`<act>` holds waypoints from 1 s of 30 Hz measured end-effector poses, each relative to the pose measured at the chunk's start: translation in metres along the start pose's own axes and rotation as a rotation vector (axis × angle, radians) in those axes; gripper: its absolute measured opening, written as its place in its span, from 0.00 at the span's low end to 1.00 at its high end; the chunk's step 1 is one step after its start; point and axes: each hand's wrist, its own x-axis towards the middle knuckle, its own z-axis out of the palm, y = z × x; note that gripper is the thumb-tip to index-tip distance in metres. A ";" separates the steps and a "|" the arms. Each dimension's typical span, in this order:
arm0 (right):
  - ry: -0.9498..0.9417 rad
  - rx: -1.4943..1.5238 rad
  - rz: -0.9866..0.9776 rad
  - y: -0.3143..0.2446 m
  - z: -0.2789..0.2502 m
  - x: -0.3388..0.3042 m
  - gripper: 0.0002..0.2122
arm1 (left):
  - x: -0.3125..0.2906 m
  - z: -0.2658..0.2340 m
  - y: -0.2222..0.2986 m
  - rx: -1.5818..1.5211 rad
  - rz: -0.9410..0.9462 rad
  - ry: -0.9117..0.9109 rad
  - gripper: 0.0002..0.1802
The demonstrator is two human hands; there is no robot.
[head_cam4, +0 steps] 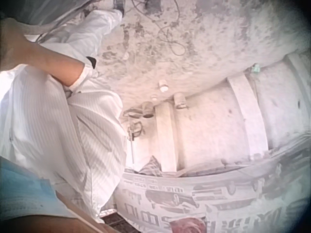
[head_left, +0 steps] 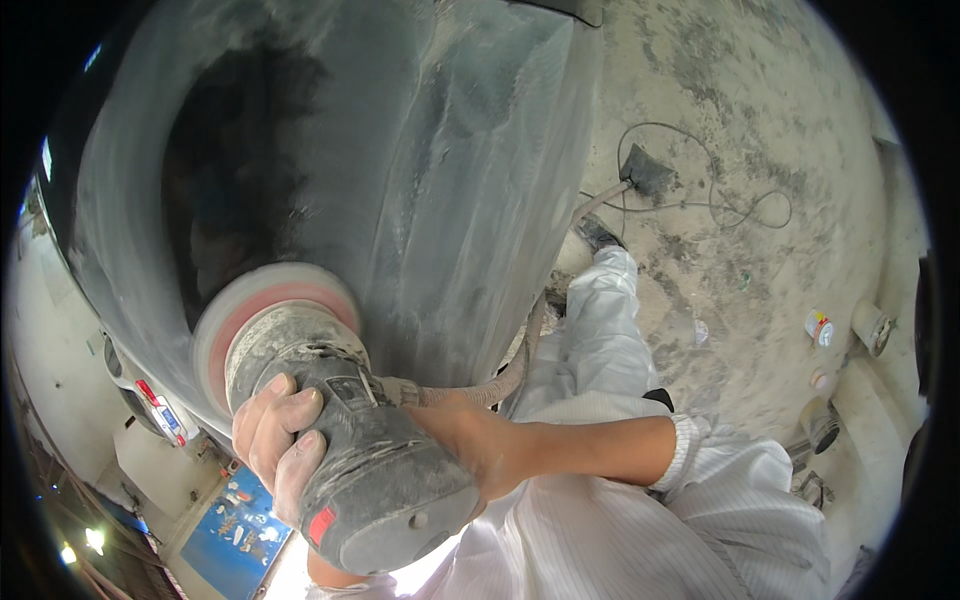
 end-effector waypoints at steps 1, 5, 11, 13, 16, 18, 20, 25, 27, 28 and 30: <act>-0.005 -0.018 0.001 0.003 0.006 -0.003 0.46 | -0.008 -0.005 0.000 0.023 -0.010 0.009 0.19; -0.040 -0.029 0.032 0.017 0.033 -0.016 0.47 | -0.038 -0.036 0.001 -0.042 -0.055 -0.048 0.21; -0.095 -0.050 0.097 0.039 0.067 -0.032 0.45 | -0.083 -0.060 -0.001 -0.035 -0.111 -0.026 0.26; -0.117 -0.103 0.124 0.047 0.077 -0.037 0.45 | -0.100 -0.064 -0.001 -0.027 -0.141 -0.004 0.28; -0.140 -0.164 0.125 0.059 0.094 -0.045 0.40 | -0.124 -0.074 -0.002 -0.021 -0.176 0.030 0.28; -0.150 -0.200 0.088 0.067 0.106 -0.049 0.35 | -0.140 -0.084 -0.004 -0.011 -0.203 0.050 0.29; -0.154 -0.240 0.026 0.074 0.117 -0.051 0.29 | -0.157 -0.093 -0.004 0.003 -0.232 0.067 0.29; -0.292 -0.324 0.172 0.079 0.134 -0.057 0.22 | -0.194 -0.111 0.001 0.023 -0.317 0.112 0.30; -0.302 -0.337 0.185 0.077 0.134 -0.058 0.22 | -0.201 -0.113 0.003 0.021 -0.321 0.128 0.31; -0.303 -0.343 0.199 0.075 0.133 -0.058 0.23 | -0.202 -0.113 0.003 0.017 -0.333 0.136 0.31; -0.277 -0.348 0.209 0.070 0.125 -0.056 0.25 | -0.197 -0.106 0.001 0.011 -0.319 0.100 0.31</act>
